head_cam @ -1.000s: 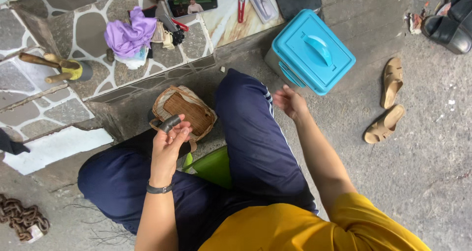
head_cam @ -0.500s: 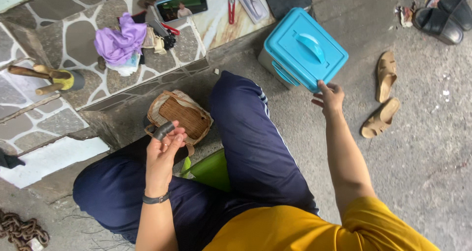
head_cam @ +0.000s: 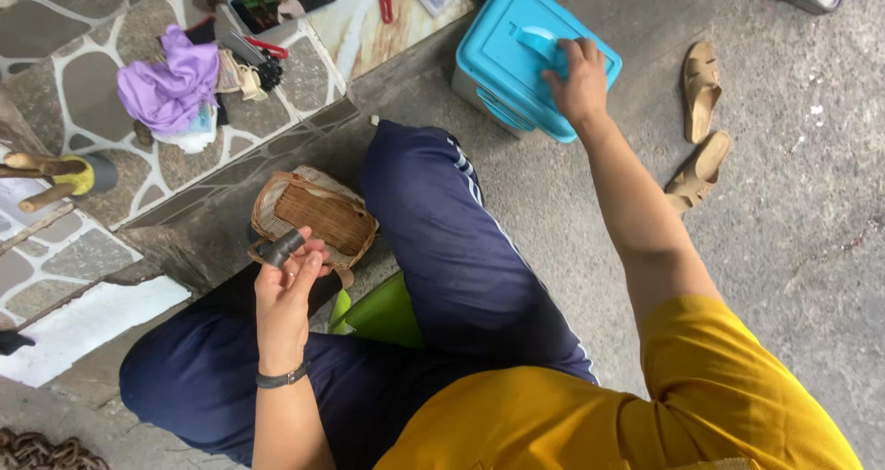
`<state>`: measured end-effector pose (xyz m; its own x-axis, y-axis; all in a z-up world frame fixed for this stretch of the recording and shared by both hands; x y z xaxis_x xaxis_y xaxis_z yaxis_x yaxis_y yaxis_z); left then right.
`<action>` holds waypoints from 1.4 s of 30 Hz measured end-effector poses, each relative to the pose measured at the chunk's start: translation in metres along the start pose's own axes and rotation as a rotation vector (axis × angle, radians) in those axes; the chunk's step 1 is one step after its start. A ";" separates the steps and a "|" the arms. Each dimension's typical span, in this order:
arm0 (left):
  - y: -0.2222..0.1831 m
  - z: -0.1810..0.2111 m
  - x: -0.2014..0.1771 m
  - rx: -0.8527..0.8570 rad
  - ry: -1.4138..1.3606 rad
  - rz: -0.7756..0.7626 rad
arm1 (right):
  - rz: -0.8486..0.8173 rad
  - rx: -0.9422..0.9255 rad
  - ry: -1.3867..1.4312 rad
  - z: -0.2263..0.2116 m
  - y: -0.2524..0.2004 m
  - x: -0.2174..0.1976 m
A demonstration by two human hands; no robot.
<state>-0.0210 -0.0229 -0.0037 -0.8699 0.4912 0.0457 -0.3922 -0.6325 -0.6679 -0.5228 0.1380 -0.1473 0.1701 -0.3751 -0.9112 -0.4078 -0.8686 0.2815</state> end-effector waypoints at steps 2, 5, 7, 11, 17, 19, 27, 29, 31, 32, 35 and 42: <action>-0.002 0.000 -0.004 0.000 -0.023 0.027 | 0.005 0.039 0.051 0.004 0.008 0.000; 0.000 0.000 -0.011 -0.017 -0.040 0.065 | 0.122 0.042 0.115 0.007 0.015 -0.015; 0.005 -0.003 -0.013 -0.047 -0.024 0.071 | 0.228 0.021 0.125 0.007 0.011 -0.040; 0.002 -0.004 -0.007 -0.069 -0.006 0.054 | 0.705 0.114 0.344 0.054 -0.046 -0.080; 0.013 -0.004 0.007 -0.108 0.013 0.032 | 0.593 1.191 0.483 0.116 -0.142 -0.028; 0.017 -0.008 0.007 -0.114 0.041 0.036 | 0.556 1.373 0.596 0.123 -0.169 0.005; 0.031 -0.008 0.014 -0.186 0.122 0.121 | 0.417 1.467 0.818 0.124 -0.182 0.081; 0.033 -0.007 0.018 -0.201 0.128 0.110 | 0.306 1.434 0.816 0.120 -0.175 0.072; 0.037 -0.010 0.020 -0.211 0.129 0.098 | 0.199 1.392 0.814 0.127 -0.173 0.069; 0.039 -0.013 0.019 -0.207 0.122 0.105 | 0.178 1.375 0.736 0.138 -0.176 0.068; 0.041 -0.008 0.023 -0.234 0.125 0.100 | 0.259 0.966 0.422 0.135 -0.154 0.034; 0.050 -0.013 0.024 -0.279 0.192 0.102 | -0.313 -0.040 -0.399 0.035 -0.029 0.019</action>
<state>-0.0575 -0.0349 -0.0452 -0.8176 0.5545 -0.1548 -0.1860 -0.5089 -0.8405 -0.5395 0.1672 -0.1829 -0.0802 0.0515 -0.9954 -0.3564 -0.9341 -0.0196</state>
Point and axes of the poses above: each hand's wrist, its own y-axis towards the middle knuckle, its own x-axis out of the palm, z = x × y, the point moved 3 cm from there along y, towards the middle knuckle, and after that the axes turned 15 degrees about -x, right-handed, at the moved point
